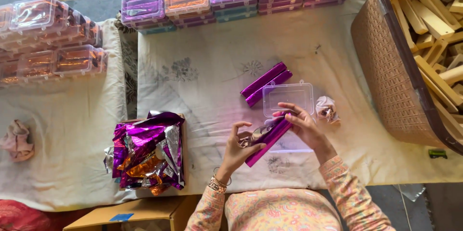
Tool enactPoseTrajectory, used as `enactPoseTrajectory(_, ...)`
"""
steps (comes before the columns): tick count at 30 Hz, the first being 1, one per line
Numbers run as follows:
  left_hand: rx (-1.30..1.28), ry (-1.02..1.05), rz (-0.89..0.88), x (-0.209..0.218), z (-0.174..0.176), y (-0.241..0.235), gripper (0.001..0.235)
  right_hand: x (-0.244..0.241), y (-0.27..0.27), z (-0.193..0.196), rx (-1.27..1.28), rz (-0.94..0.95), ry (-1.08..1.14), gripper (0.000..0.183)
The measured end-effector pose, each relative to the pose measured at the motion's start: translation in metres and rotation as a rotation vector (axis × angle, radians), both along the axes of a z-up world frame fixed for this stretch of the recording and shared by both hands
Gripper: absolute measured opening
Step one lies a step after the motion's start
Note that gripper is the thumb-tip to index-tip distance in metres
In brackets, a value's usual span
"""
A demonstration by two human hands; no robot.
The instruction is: The person wipes the inside of a clear plastic container with a cloth, then places several purple foil-wrapped items inside. They close the container and wipe the exterior with the cloth.
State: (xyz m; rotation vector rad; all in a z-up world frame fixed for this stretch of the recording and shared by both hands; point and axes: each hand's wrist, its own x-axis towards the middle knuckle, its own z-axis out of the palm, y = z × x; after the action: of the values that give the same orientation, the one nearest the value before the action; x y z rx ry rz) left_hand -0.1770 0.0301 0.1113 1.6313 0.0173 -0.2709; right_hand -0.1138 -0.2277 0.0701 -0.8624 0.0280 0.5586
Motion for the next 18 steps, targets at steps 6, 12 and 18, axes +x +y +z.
enactPoseTrajectory(6,-0.043,-0.008,-0.156,-0.009,0.000,0.001,0.066,0.001,-0.023,0.032,-0.324,0.247,-0.187,0.054)
enactPoseTrajectory(12,-0.045,0.018,-0.208,-0.026,-0.015,0.004,0.066,-0.020,-0.035,0.017,-0.463,0.336,-0.150,0.054)
enactPoseTrajectory(18,-0.286,0.280,-0.211,-0.044,-0.017,0.000,0.079,-0.040,-0.045,0.009,-0.428,0.272,-0.080,0.053)
